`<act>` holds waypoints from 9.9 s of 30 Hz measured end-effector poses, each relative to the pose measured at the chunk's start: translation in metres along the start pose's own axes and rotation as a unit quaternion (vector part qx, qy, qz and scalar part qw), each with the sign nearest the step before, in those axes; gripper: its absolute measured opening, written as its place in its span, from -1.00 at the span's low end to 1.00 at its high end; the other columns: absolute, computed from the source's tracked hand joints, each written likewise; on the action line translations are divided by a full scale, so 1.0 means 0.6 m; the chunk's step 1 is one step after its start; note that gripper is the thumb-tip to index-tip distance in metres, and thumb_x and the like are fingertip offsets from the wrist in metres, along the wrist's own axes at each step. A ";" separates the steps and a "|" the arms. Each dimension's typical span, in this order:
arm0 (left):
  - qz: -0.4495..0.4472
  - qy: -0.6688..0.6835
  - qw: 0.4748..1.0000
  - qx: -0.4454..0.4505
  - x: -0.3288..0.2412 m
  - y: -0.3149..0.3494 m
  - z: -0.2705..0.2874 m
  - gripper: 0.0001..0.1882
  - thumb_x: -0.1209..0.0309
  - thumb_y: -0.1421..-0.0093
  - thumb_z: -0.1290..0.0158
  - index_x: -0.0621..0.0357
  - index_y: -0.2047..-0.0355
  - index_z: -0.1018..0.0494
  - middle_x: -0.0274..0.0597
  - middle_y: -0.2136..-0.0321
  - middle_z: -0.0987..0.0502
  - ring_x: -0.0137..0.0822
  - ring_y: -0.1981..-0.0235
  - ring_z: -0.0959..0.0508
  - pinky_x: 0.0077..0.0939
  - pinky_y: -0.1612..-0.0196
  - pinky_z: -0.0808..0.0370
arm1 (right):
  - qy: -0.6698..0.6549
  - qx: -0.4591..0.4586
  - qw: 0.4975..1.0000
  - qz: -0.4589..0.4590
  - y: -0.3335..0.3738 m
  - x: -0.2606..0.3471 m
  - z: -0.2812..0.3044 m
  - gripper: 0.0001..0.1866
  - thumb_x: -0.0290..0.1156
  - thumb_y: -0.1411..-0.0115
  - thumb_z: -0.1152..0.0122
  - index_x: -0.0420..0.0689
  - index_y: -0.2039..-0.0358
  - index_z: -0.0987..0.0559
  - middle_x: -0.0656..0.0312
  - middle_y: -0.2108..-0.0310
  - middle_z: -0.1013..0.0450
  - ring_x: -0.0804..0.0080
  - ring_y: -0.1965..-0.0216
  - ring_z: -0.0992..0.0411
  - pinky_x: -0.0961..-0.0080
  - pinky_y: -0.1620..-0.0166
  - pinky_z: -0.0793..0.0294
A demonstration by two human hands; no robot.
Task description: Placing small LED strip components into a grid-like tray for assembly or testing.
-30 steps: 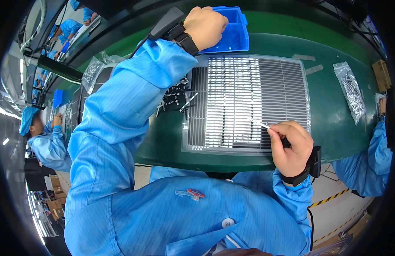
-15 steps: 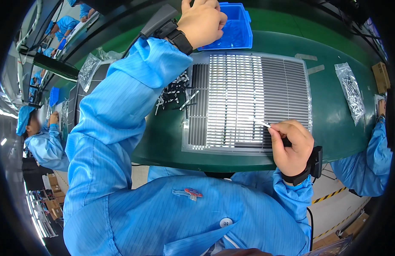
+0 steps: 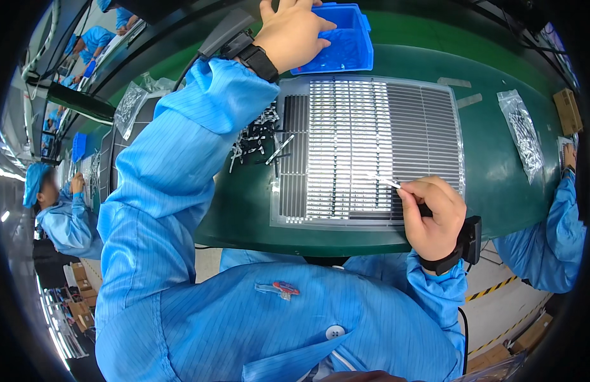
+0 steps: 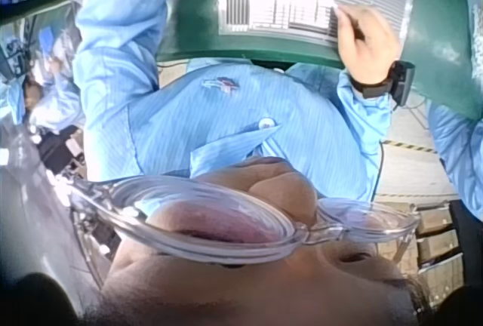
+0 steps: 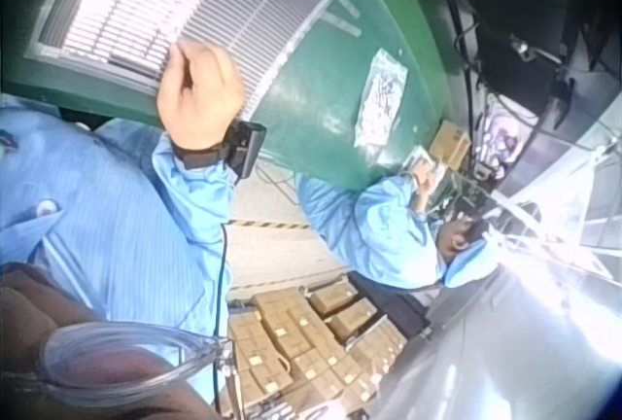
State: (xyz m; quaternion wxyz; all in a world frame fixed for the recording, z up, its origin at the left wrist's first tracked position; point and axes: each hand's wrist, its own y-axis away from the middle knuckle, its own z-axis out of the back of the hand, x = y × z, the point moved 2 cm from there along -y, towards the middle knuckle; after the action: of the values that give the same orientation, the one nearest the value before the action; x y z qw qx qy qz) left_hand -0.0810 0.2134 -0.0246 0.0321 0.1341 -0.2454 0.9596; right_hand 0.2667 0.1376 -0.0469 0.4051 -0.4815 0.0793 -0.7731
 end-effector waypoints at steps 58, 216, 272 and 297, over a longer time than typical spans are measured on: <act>-0.158 0.433 0.887 -0.031 -0.211 0.296 0.144 -0.71 0.43 0.33 -0.45 0.17 0.50 -0.69 -0.27 0.44 -0.54 -0.31 0.45 -0.51 -0.62 0.69 -0.30 | -0.027 0.206 0.978 0.031 0.009 -0.008 -0.011 -0.68 -0.80 0.17 -0.43 -0.32 0.31 -0.71 0.17 0.48 -0.44 0.55 0.60 -0.30 0.63 0.60 -0.16; -0.049 0.484 0.871 0.070 -0.226 0.264 0.148 -0.71 0.47 0.22 -0.37 0.29 0.46 -0.55 -0.15 0.54 -0.49 -0.25 0.64 -0.47 -0.51 0.67 -0.38 | -0.031 0.205 0.978 0.001 0.010 -0.010 -0.007 -0.75 -0.73 0.14 -0.41 -0.28 0.36 -0.68 0.16 0.45 -0.46 0.51 0.60 -0.39 0.61 0.60 -0.26; -0.171 0.342 0.916 0.121 -0.239 0.247 0.159 -0.37 0.30 0.21 -0.30 -0.26 -0.01 -0.65 -0.55 0.26 -0.46 -0.45 0.37 -0.42 -0.61 0.47 -0.45 | -0.124 0.044 0.976 -0.172 0.023 -0.012 0.001 -0.85 -0.74 -0.13 -0.19 -0.34 0.30 -0.66 0.19 0.39 -0.50 0.63 0.47 -0.34 0.70 0.40 -0.26; 0.115 0.316 0.938 0.082 -0.079 0.297 0.162 -0.80 0.42 -0.11 -0.31 0.16 0.37 -0.48 -0.14 0.40 -0.54 -0.02 0.33 -0.59 -0.20 0.29 -0.51 | -0.090 0.084 0.992 0.016 -0.085 0.111 -0.083 -0.82 -0.76 -0.01 -0.26 -0.34 0.32 -0.66 0.12 0.44 -0.50 0.49 0.49 -0.46 0.62 0.41 -0.40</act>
State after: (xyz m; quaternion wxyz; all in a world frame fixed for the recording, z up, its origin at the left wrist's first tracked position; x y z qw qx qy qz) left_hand -0.0346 0.0107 -0.0379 -0.0139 -0.2031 -0.1565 0.9665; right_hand 0.1845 0.1111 -0.0019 0.4618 -0.5119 -0.0151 -0.7242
